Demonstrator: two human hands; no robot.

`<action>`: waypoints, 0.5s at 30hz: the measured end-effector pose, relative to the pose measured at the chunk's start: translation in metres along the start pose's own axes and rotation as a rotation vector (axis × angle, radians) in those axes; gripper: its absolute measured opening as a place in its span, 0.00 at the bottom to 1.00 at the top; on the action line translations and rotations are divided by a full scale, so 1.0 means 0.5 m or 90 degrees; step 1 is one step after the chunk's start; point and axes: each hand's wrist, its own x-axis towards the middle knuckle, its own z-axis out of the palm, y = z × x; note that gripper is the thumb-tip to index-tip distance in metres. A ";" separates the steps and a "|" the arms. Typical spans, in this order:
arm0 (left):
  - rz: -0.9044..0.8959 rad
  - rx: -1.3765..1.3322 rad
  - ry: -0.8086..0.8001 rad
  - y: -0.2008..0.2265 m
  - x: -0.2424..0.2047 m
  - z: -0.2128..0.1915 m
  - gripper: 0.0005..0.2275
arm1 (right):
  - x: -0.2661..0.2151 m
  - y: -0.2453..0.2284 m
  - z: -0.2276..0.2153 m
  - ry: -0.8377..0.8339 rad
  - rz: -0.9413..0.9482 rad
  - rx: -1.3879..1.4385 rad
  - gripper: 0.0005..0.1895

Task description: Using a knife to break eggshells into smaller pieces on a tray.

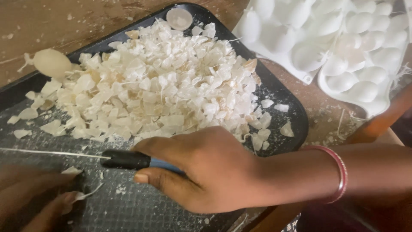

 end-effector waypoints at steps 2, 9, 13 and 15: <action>-0.030 0.001 -0.001 0.182 -0.058 -0.023 0.25 | -0.003 0.009 0.003 -0.034 -0.004 -0.006 0.16; 0.315 0.104 0.033 0.410 -0.111 -0.162 0.20 | -0.005 0.021 0.006 -0.001 0.034 -0.073 0.18; 0.125 0.128 -0.163 0.447 -0.111 -0.199 0.19 | 0.006 -0.002 -0.001 -0.014 0.200 -0.206 0.20; 0.188 0.087 -0.125 0.428 -0.115 -0.193 0.17 | 0.007 0.002 0.011 -0.014 0.200 -0.200 0.21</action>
